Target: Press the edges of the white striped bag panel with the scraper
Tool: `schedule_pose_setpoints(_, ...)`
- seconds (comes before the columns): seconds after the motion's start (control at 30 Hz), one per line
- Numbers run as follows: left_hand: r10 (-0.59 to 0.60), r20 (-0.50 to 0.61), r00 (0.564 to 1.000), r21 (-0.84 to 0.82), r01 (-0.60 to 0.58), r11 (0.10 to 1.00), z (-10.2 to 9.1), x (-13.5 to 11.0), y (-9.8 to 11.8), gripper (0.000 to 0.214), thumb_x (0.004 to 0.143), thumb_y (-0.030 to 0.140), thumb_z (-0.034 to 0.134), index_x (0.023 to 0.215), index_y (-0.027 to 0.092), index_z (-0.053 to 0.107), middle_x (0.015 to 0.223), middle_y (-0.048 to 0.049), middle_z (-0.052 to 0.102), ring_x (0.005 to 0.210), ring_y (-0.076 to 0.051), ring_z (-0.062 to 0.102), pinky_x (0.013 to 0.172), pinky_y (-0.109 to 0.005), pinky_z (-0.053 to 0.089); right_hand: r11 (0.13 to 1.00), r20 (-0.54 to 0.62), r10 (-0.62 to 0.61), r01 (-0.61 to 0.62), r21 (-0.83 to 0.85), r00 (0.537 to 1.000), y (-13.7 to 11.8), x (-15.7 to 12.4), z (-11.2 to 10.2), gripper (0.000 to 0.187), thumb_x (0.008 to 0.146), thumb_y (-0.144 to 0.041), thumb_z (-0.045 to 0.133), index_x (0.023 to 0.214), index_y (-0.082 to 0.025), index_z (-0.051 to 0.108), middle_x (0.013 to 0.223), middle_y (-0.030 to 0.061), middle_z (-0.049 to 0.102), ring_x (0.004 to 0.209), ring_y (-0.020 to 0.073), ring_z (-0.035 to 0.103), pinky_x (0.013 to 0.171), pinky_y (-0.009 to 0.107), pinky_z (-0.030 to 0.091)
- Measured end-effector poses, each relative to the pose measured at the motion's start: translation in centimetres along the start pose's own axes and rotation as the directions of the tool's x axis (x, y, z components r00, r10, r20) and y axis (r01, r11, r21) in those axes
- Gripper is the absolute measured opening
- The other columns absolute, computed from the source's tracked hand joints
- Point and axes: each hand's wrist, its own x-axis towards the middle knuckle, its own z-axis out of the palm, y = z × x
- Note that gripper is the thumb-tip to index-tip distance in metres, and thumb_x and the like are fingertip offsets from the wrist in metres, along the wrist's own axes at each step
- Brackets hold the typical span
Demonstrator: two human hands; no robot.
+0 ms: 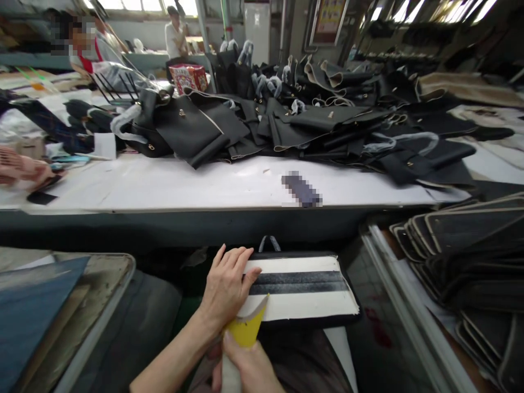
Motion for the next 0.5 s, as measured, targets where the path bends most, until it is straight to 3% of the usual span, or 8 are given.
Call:
schedule_pose_setpoints(0.17,-0.033,-0.071,0.997,-0.214,0.017,0.977,-1.3,-0.6,-0.7,0.050,0.099,0.047,0.034,0.143,0.024,0.035,0.145,-0.0079,0.048,0.139,-0.024,0.036,0.119,-0.052,0.013,0.997,-0.151,-0.039,0.028,-0.076,0.988,-2.5,-3.3,-2.5,0.082,0.062,-0.089,0.056,0.092,-0.012,0.059,0.045,-0.0010,0.051,0.038,0.0107,0.045,0.041,0.021,0.035)
schedule_pose_setpoints(0.23,-0.108,-0.097,0.989,-0.232,0.083,0.969,-1.6,-2.1,-0.9,0.060,0.097,0.054,0.032,0.149,0.026,0.024,0.153,-0.0086,0.037,0.145,-0.027,0.024,0.118,-0.057,0.007,0.994,-0.215,-0.085,0.069,-0.080,0.973,-5.2,-5.2,-4.4,0.076,0.065,-0.087,0.055,0.086,-0.014,0.058,0.044,-0.0026,0.048,0.037,0.0096,0.043,0.039,0.020,0.034)
schedule_pose_setpoints(0.33,-0.155,-0.078,0.985,-0.149,0.142,0.978,-0.8,-5.4,-2.0,0.091,0.082,0.072,0.046,0.153,0.026,0.013,0.157,-0.0125,0.026,0.146,-0.036,0.018,0.116,-0.064,0.006,0.986,-0.302,-0.157,0.133,-0.097,0.940,-10.8,-7.8,-8.5,0.067,0.072,-0.085,0.050,0.074,-0.018,0.052,0.043,-0.0061,0.039,0.034,0.0075,0.036,0.036,0.020,0.032)
schedule_pose_setpoints(0.4,-0.140,-0.026,0.990,-0.141,0.135,0.981,0.4,-7.5,-3.2,0.112,0.068,0.078,0.058,0.154,0.027,0.008,0.159,-0.0146,0.022,0.144,-0.041,0.021,0.114,-0.066,0.014,0.946,-0.430,-0.309,0.228,-0.230,0.849,-15.0,-8.4,-12.1,0.059,0.077,-0.078,0.051,0.075,-0.019,0.049,0.045,-0.0076,0.037,0.036,0.0063,0.033,0.037,0.019,0.031)
schedule_pose_setpoints(0.47,-0.146,0.058,0.988,-0.249,0.156,0.956,1.4,-8.7,-4.4,0.117,0.065,0.074,0.063,0.154,0.027,0.004,0.160,-0.0141,0.018,0.142,-0.041,0.026,0.111,-0.062,0.027,0.827,-0.532,-0.498,0.190,-0.530,0.685,-19.1,-7.7,-16.3,0.055,0.080,-0.075,0.048,0.076,-0.020,0.047,0.052,-0.0069,0.040,0.038,0.0071,0.035,0.036,0.020,0.031)
schedule_pose_setpoints(0.5,-0.157,0.098,0.983,-0.321,0.180,0.930,1.6,-9.0,-4.8,0.115,0.067,0.072,0.064,0.154,0.027,0.004,0.161,-0.0133,0.016,0.141,-0.041,0.028,0.111,-0.060,0.031,0.785,-0.553,-0.553,0.165,-0.597,0.623,-21.1,-6.8,-18.5,0.054,0.080,-0.074,0.047,0.078,-0.021,0.047,0.057,-0.0060,0.044,0.039,0.0065,0.034,0.036,0.020,0.031)
